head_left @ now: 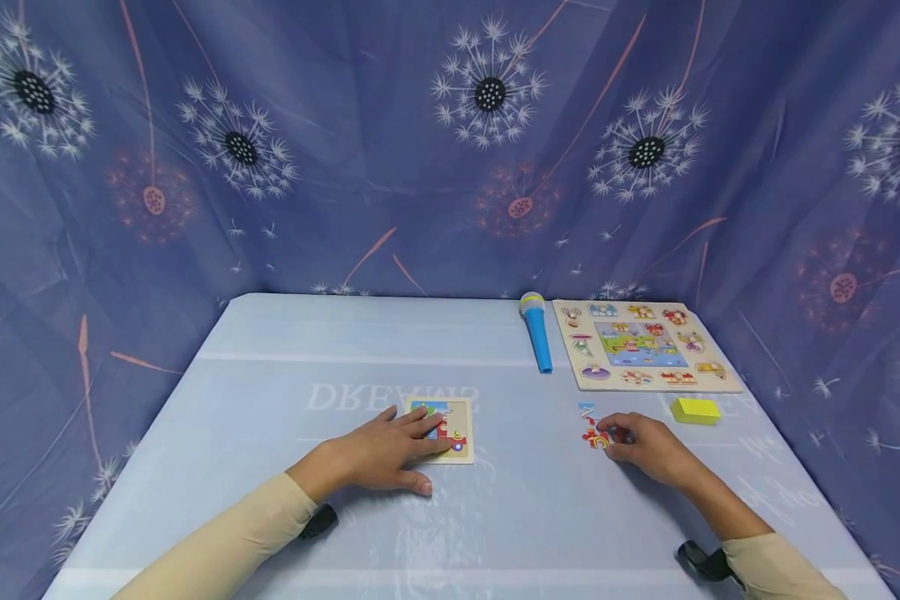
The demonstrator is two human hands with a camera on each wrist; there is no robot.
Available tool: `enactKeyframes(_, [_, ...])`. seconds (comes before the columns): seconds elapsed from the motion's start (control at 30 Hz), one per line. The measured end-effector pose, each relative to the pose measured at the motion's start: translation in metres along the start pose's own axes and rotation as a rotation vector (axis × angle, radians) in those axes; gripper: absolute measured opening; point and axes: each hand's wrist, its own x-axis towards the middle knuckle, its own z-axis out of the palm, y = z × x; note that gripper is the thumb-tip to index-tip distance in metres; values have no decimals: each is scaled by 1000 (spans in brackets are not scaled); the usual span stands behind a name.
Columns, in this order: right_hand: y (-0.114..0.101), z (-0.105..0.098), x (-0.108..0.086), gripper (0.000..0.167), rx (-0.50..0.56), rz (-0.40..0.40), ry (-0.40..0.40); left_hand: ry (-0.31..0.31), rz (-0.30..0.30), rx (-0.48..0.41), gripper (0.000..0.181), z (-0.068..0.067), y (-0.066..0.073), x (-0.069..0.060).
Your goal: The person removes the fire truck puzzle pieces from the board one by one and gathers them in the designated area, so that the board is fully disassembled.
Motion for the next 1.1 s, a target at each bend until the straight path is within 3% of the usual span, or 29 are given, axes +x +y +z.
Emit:
enactKeyframes(0.27, [1, -2, 1, 32, -11, -9, -11, 14, 19, -1, 73, 0, -1, 0])
enactKeyframes(0.53, [-5, -10, -1, 36, 20, 6, -23, 25, 1, -31, 73, 0, -1, 2])
enactKeyframes(0.77, [-12, -15, 8, 34, 32, -25, -3, 116, 23, -44, 63, -2, -3, 4])
enactKeyframes(0.97, [-36, -13, 22, 36, 61, -71, 20, 230, -68, -40, 64, -6, -5, 8])
enactKeyframes(1.1, [-67, 4, 35, 38, 127, -100, -13, 231, -150, -32, 65, -6, -6, 14])
